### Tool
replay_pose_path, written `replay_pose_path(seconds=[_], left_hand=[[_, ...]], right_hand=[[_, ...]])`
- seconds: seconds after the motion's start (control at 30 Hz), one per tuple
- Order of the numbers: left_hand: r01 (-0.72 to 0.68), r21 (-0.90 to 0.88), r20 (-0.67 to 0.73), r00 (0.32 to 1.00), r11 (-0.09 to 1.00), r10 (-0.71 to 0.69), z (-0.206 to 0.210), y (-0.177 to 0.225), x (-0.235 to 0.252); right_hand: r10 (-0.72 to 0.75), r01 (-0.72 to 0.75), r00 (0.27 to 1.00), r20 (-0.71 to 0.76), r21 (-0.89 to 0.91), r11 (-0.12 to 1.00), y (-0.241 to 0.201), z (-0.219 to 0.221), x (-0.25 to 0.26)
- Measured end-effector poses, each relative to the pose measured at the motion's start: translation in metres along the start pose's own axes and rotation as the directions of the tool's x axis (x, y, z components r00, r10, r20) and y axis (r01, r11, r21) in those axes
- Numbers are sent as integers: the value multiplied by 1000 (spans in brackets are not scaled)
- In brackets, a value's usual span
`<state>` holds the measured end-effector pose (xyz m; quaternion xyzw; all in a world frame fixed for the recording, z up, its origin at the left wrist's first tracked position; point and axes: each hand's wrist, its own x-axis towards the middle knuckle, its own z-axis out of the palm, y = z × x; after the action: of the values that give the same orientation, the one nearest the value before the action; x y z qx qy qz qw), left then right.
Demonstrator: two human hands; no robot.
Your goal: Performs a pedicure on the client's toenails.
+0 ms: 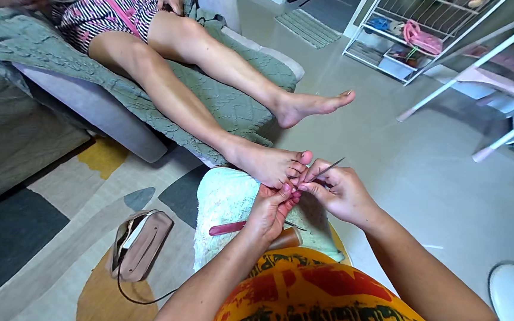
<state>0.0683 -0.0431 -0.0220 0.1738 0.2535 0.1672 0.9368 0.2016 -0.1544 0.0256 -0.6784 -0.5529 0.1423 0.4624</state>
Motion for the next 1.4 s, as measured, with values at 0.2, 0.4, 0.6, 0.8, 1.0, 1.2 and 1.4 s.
replay_pose_path(seconds=[0.2, 0.4, 0.6, 0.8, 1.0, 1.2, 1.4], left_hand=[[-9, 2, 11, 1000, 1000, 9, -1, 0, 1], [-6, 5, 5, 1000, 1000, 6, -1, 0, 0], [-3, -5, 0, 1000, 1000, 3, -1, -2, 1], [-13, -5, 14, 1000, 1000, 13, -3, -2, 0], [-15, -7, 19, 1000, 1000, 15, -3, -3, 1], [-28, -4, 28, 999, 1000, 28, -4, -5, 2], [-31, 15, 36, 999, 999, 31, -5, -4, 1]], right_hand=[[17, -15, 999, -28, 79, 997, 0, 1, -1], [-31, 36, 997, -66, 73, 997, 5, 6, -4], [-3, 21, 988, -153, 114, 993, 9, 13, -7], [1, 28, 987, -159, 180, 983, 10, 15, -9], [27, 18, 981, -192, 226, 974, 9, 18, -13], [42, 13, 971, -236, 228, 974, 11, 22, -13], [16, 29, 976, -218, 201, 979, 9, 21, -14]])
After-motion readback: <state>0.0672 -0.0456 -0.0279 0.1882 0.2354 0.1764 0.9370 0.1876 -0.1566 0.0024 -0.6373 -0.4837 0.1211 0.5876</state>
